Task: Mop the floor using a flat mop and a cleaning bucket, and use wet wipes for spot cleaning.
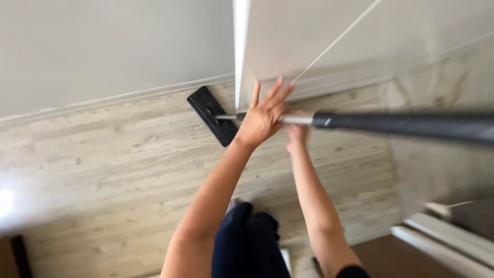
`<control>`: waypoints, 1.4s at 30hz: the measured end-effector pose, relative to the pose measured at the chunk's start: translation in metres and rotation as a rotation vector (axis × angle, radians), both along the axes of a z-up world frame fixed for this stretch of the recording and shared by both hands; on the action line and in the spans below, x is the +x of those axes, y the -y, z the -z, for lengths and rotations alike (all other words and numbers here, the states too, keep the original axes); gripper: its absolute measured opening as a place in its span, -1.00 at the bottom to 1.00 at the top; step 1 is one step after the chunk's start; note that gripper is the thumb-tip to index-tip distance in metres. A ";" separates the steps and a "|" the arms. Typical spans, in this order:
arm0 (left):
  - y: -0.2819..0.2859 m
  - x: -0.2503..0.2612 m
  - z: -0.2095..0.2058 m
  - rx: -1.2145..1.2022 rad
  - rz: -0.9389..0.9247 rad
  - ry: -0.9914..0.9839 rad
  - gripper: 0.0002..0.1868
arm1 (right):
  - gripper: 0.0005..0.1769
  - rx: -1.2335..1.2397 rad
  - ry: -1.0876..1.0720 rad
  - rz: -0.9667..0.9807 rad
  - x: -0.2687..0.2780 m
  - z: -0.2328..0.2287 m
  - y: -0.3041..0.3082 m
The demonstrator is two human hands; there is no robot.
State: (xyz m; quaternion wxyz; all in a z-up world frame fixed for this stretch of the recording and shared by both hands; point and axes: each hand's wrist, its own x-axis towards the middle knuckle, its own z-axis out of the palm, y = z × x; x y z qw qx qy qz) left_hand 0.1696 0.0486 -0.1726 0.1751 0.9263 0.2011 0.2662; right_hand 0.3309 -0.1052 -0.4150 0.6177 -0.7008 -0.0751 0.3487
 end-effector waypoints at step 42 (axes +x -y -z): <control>-0.139 -0.676 -0.108 -0.762 -0.398 -0.115 -0.89 | -0.80 0.992 0.397 -1.157 -0.684 -0.730 -0.187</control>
